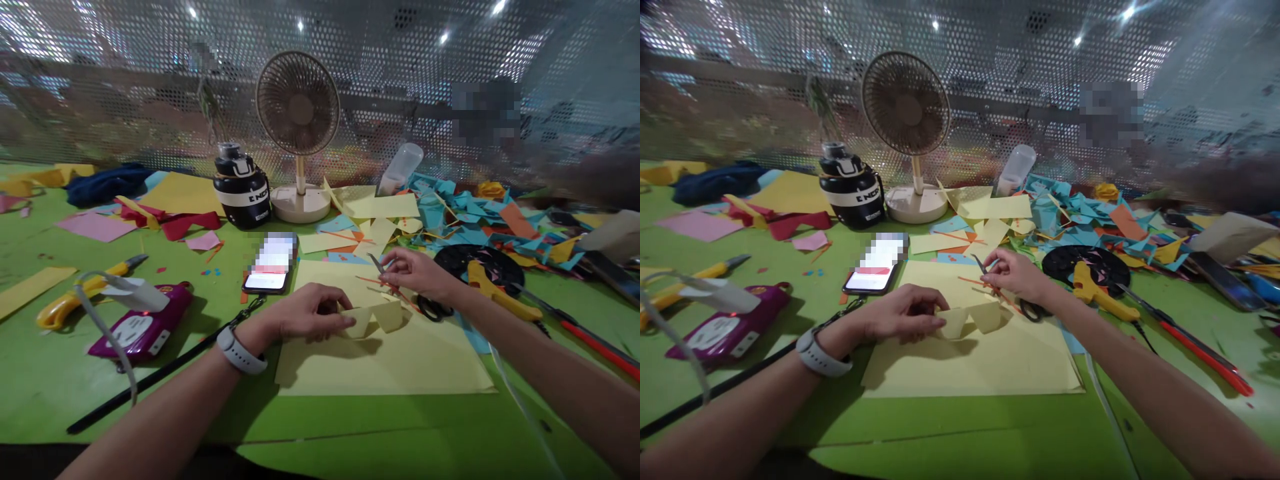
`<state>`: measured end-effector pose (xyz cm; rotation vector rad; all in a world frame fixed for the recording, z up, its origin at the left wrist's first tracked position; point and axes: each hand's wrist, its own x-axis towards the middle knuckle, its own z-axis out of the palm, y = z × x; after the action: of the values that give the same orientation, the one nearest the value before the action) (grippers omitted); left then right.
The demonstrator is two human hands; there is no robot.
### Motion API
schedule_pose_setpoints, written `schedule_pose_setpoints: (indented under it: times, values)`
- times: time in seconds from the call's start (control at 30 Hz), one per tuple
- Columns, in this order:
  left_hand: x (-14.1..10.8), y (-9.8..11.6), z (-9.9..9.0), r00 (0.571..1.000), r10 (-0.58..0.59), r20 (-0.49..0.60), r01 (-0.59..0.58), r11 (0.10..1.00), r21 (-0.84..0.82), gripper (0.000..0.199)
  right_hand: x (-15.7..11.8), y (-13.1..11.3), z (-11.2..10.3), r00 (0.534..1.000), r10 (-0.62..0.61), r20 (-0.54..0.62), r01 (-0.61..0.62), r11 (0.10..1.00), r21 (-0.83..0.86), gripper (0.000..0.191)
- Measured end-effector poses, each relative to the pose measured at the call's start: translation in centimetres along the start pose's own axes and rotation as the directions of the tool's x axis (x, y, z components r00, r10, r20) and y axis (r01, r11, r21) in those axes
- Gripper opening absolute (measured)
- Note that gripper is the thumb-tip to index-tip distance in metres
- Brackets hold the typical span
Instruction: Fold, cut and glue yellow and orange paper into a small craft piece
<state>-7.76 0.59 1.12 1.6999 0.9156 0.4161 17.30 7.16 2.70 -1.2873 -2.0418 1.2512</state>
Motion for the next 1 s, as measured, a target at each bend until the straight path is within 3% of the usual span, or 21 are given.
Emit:
schedule_pose_setpoints:
  times: [0.1, 0.2, 0.27, 0.33, 0.43, 0.53, 0.6, 0.67, 0.7, 0.77, 0.83, 0.93, 1.0]
  values:
    - [0.2, 0.2, 0.0, 0.969, 0.031, -0.246, -0.054, 0.995, -0.089, 0.039, -0.2, -1.7, 0.6, 0.963, -0.268, -0.018, 0.247, 0.910, -0.333, 0.019]
    - [0.5, -0.2, -0.2, 0.867, 0.125, -0.483, -0.185, 0.980, -0.077, 0.043, 0.2, -3.3, 1.4, 0.886, -0.427, 0.180, 0.445, 0.676, -0.587, 0.014]
    - [0.8, -0.6, -0.3, 0.837, 0.194, -0.512, -0.226, 0.974, 0.001, 0.044, 0.6, -3.9, 2.0, 0.842, -0.456, 0.289, 0.523, 0.557, -0.645, 0.017]
    - [1.0, -1.0, -0.2, 0.845, 0.227, -0.485, -0.237, 0.971, 0.042, 0.032, 0.9, -4.2, 2.4, 0.814, -0.476, 0.333, 0.567, 0.522, -0.637, 0.020]
    - [1.3, -1.3, -0.2, 0.850, 0.204, -0.486, -0.268, 0.961, -0.065, 0.025, 0.8, -4.5, 2.2, 0.783, -0.560, 0.272, 0.606, 0.585, -0.540, 0.023]
    - [1.3, -1.1, -0.4, 0.814, 0.123, -0.568, -0.300, 0.926, -0.230, 0.026, 0.4, -4.9, 1.0, 0.793, -0.608, 0.035, 0.570, 0.721, -0.394, 0.027]
    - [1.4, -1.0, -0.6, 0.785, 0.059, -0.616, -0.335, 0.878, -0.343, 0.026, 0.4, -4.9, 0.2, 0.816, -0.552, -0.173, 0.493, 0.819, -0.293, 0.023]
    - [1.4, -0.8, -0.7, 0.761, 0.004, -0.649, -0.386, 0.807, -0.446, 0.026, 0.6, -4.6, -0.3, 0.866, -0.413, -0.283, 0.388, 0.911, -0.144, 0.024]
    - [1.4, -0.7, -0.6, 0.752, -0.018, -0.659, -0.406, 0.775, -0.485, 0.026, 0.8, -4.4, -0.2, 0.904, -0.333, -0.270, 0.332, 0.942, -0.049, 0.028]
    - [1.5, -0.7, -0.3, 0.764, -0.038, -0.644, -0.411, 0.741, -0.530, 0.026, 1.2, -3.9, 0.5, 0.971, -0.210, -0.110, 0.224, 0.965, 0.136, 0.039]
    - [1.7, -0.7, 0.1, 0.801, -0.014, -0.598, -0.389, 0.747, -0.539, 0.026, 1.5, -3.6, 1.9, 0.982, -0.185, 0.043, 0.167, 0.948, 0.272, 0.048]
    - [1.9, -0.9, 0.7, 0.854, 0.037, -0.519, -0.349, 0.781, -0.518, 0.025, 1.9, -3.7, 4.0, 0.976, -0.217, 0.021, 0.196, 0.915, 0.353, 0.036]
    - [1.9, -0.8, 0.7, 0.861, 0.007, -0.508, -0.302, 0.812, -0.499, 0.025, 2.4, -3.7, 4.6, 0.977, -0.214, -0.025, 0.208, 0.912, 0.353, 0.031]
